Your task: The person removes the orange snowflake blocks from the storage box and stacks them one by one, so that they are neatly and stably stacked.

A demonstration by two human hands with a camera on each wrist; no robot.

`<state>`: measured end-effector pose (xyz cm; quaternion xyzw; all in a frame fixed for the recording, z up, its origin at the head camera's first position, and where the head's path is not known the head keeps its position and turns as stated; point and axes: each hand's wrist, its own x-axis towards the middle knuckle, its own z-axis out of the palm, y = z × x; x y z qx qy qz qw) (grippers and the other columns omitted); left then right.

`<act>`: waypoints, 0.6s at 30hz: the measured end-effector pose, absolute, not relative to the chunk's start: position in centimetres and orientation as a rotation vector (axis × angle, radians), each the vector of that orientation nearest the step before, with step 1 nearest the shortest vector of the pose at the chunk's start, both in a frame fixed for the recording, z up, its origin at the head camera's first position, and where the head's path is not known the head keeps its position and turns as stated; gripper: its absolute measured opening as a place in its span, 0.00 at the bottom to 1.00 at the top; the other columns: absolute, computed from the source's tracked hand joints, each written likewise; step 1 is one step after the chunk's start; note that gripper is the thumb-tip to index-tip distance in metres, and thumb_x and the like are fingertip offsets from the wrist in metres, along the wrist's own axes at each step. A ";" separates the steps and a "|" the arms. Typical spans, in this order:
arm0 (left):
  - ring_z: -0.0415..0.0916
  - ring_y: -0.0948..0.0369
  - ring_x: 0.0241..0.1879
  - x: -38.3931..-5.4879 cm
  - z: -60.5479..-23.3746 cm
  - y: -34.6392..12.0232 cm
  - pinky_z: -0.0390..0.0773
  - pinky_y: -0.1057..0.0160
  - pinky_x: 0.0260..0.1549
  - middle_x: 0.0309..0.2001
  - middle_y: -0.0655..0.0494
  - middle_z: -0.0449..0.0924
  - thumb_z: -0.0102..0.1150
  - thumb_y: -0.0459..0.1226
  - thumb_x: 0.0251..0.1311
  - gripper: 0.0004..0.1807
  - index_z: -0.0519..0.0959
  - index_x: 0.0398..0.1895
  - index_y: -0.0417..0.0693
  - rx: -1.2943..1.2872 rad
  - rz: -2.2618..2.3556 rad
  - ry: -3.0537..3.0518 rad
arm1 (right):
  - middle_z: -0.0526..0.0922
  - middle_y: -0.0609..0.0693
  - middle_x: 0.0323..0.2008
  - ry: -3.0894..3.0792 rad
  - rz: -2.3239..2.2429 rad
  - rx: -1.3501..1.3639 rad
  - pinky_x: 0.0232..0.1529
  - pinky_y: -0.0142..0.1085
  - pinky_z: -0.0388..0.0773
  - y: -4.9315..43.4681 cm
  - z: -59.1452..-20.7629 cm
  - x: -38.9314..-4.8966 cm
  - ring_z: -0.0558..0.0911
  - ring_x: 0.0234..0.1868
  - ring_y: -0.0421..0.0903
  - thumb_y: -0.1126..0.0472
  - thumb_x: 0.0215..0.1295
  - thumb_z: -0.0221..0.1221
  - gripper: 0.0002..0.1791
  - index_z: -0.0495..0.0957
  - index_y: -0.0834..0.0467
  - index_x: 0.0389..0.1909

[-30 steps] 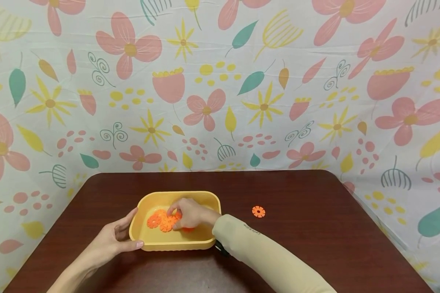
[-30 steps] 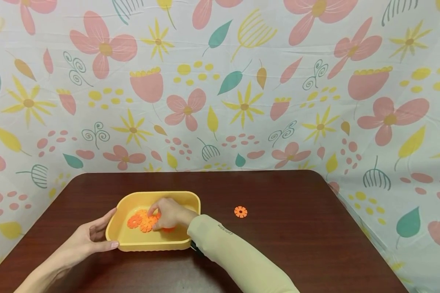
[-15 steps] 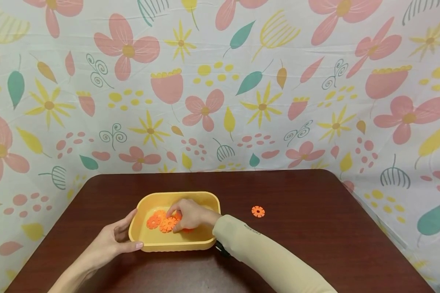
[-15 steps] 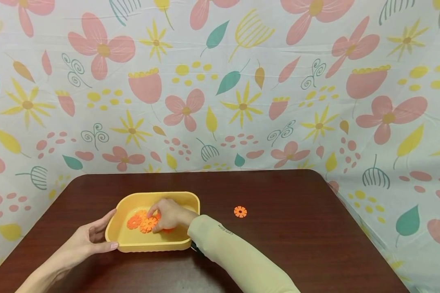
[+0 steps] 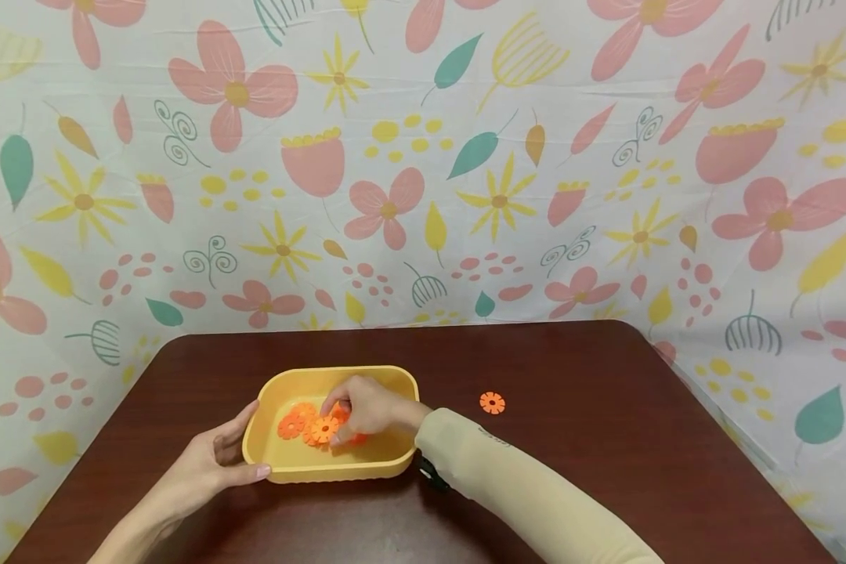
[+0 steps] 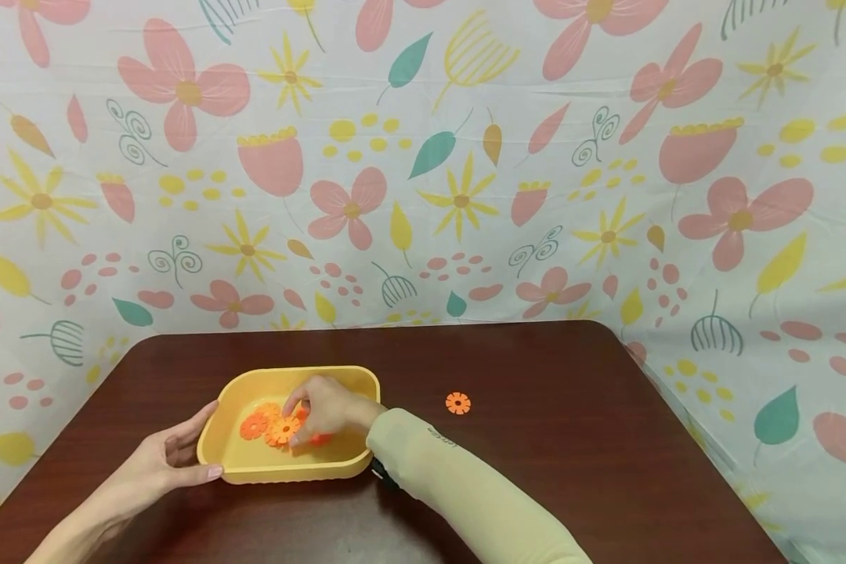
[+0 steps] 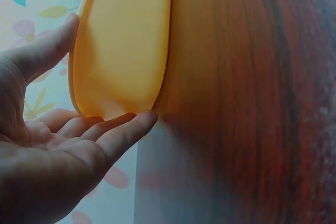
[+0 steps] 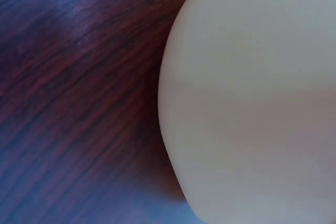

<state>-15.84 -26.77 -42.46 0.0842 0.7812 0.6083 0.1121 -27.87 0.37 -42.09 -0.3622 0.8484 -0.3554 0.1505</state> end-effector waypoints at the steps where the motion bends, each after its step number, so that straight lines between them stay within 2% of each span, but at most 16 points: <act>1: 0.59 0.34 0.74 -15.8 -42.5 -26.8 0.80 0.62 0.52 0.82 0.35 0.47 0.75 0.33 0.63 0.56 0.47 0.86 0.40 0.248 1.786 2.295 | 0.68 0.44 0.20 2.432 -1.033 -1.035 0.30 0.28 0.64 0.4 -42.0 -27.8 0.67 0.25 0.38 0.64 0.47 0.84 0.19 0.90 0.58 0.42; 13: 0.58 0.34 0.74 -15.7 -42.6 -26.9 0.79 0.63 0.52 0.82 0.36 0.47 0.74 0.33 0.63 0.56 0.46 0.86 0.40 0.271 1.782 2.301 | 0.66 0.45 0.21 2.431 -1.085 -1.076 0.32 0.29 0.63 2.4 -40.5 -27.6 0.65 0.25 0.38 0.63 0.48 0.84 0.20 0.90 0.58 0.42; 18: 0.58 0.34 0.74 -15.8 -42.6 -26.9 0.80 0.63 0.52 0.82 0.35 0.47 0.74 0.33 0.63 0.56 0.46 0.86 0.40 0.274 1.792 2.294 | 0.71 0.51 0.24 2.472 -1.060 -1.114 0.35 0.30 0.64 3.6 -39.5 -27.6 0.67 0.29 0.39 0.62 0.49 0.84 0.20 0.89 0.56 0.44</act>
